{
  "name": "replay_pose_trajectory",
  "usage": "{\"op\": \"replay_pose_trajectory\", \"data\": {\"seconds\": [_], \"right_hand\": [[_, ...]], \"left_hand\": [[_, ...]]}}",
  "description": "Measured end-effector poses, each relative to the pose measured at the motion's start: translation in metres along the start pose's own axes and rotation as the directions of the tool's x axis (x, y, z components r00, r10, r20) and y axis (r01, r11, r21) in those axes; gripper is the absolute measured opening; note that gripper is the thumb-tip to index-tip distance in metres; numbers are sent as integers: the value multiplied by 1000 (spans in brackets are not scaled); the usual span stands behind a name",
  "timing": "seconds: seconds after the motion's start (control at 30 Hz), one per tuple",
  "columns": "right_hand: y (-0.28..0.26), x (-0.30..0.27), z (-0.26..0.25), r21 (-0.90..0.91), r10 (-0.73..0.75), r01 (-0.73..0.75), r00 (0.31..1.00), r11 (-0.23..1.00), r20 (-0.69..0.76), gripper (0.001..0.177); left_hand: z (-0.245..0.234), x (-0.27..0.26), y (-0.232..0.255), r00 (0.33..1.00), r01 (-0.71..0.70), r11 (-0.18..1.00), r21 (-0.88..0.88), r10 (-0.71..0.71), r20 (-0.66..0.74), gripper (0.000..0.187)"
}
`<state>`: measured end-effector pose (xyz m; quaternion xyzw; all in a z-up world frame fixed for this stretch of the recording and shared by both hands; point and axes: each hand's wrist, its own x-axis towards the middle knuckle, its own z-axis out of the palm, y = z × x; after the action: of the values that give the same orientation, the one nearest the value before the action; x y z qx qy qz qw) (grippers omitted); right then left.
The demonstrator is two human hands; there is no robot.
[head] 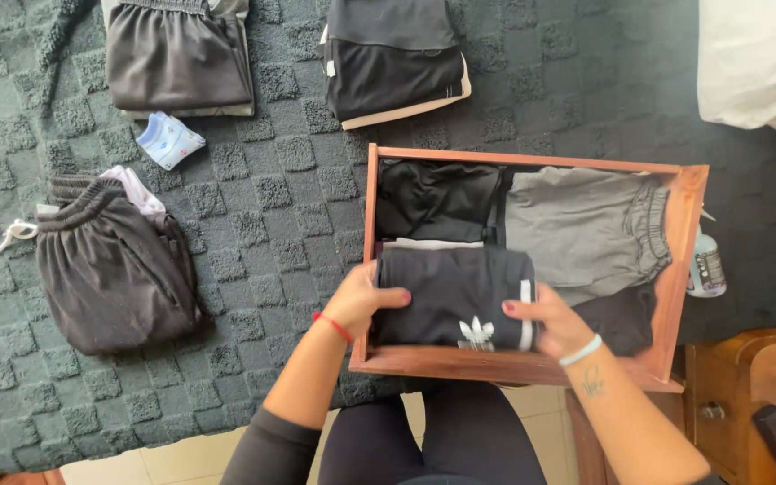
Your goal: Folding various clothing items on a bed and organizing them into a dresser drawer.
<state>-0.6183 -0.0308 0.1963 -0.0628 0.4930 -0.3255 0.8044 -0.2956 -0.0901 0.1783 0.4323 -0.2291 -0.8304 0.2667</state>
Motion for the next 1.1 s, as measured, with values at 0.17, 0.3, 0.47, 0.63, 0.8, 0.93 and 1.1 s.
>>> {"op": "replay_pose_trajectory", "data": {"seconds": [0.17, 0.3, 0.47, 0.63, 0.8, 0.93, 1.1], "right_hand": [[-21, 102, -47, -396, -314, 290, 949, 871, 5, 47], [-50, 91, 8, -898, -678, 286, 734, 334, -19, 55], [-40, 85, 53, -913, -792, 181, 456, -365, 406, 62], [-40, 138, 37, -811, -535, 156, 679, -564, 503, 69], [-65, 131, 46, -819, -547, 185, 663, -542, 512, 54], [-127, 163, 40, -947, -667, 257, 674, -191, 317, 28], [-207, 300, 29, -750, -678, 449, 735, 485, 2, 77]], "left_hand": [[19, 68, 26, 872, -30, 605, 795, 404, -275, 49], [40, 95, 24, 714, 74, 207, 975, 672, -197, 83], [59, 93, -14, 744, 106, -347, 932, 649, 156, 68], [42, 131, -27, 884, 16, -124, 992, 465, 44, 78], [60, 112, 23, 941, -44, -34, 998, 334, 53, 94], [-25, 138, 12, 806, -230, 367, 901, 590, -34, 14], [-164, 240, 62, 563, -235, 801, 550, 574, -595, 66]]}}
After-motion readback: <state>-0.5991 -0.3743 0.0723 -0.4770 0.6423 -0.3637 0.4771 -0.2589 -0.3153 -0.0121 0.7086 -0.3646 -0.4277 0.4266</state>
